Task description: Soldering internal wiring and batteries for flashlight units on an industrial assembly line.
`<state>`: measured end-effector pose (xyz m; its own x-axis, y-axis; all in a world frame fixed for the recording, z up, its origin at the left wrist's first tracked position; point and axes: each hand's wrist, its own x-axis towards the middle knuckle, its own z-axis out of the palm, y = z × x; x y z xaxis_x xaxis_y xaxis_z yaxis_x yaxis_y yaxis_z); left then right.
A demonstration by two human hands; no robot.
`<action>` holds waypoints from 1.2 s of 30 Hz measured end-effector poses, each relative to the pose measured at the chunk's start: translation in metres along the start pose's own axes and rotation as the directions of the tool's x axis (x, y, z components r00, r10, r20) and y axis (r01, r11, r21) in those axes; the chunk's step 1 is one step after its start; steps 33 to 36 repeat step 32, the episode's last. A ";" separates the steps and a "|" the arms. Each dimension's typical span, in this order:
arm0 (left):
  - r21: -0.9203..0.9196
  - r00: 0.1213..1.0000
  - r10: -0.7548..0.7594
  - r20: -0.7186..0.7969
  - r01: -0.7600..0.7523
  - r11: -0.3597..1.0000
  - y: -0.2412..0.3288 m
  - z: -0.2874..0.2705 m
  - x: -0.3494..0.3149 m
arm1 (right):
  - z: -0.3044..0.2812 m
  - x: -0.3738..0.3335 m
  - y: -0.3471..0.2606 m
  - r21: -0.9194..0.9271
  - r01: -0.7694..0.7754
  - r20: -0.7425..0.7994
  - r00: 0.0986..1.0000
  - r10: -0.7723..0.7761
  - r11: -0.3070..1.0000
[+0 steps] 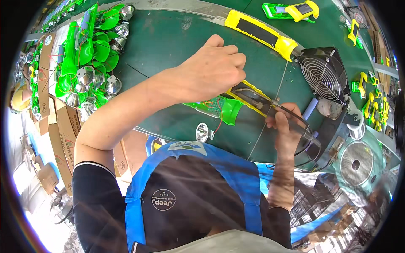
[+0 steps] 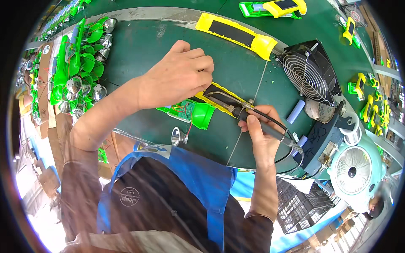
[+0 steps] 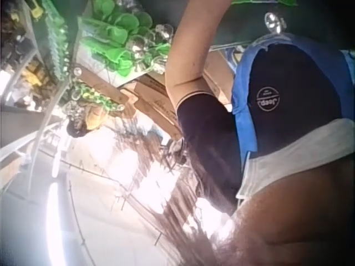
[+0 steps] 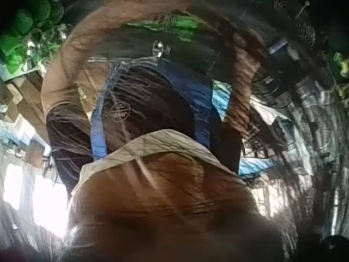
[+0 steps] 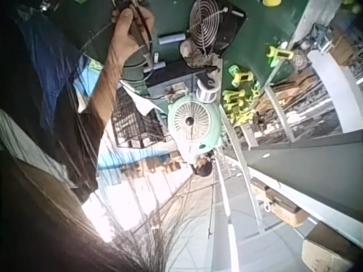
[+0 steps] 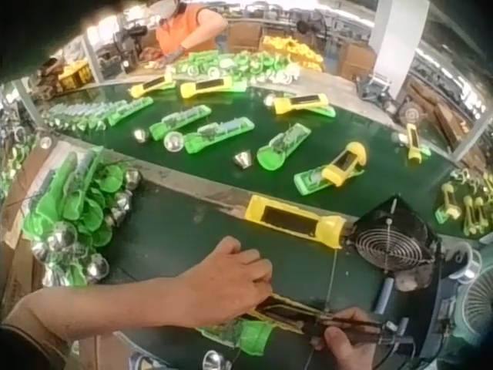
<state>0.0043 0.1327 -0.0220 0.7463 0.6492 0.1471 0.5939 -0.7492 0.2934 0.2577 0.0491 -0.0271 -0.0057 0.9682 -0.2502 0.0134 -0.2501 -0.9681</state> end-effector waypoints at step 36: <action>-0.006 0.996 0.055 0.072 -0.055 0.998 0.004 -0.013 0.007 | -0.006 -0.019 0.046 0.079 0.415 -0.234 0.892 -0.387 0.907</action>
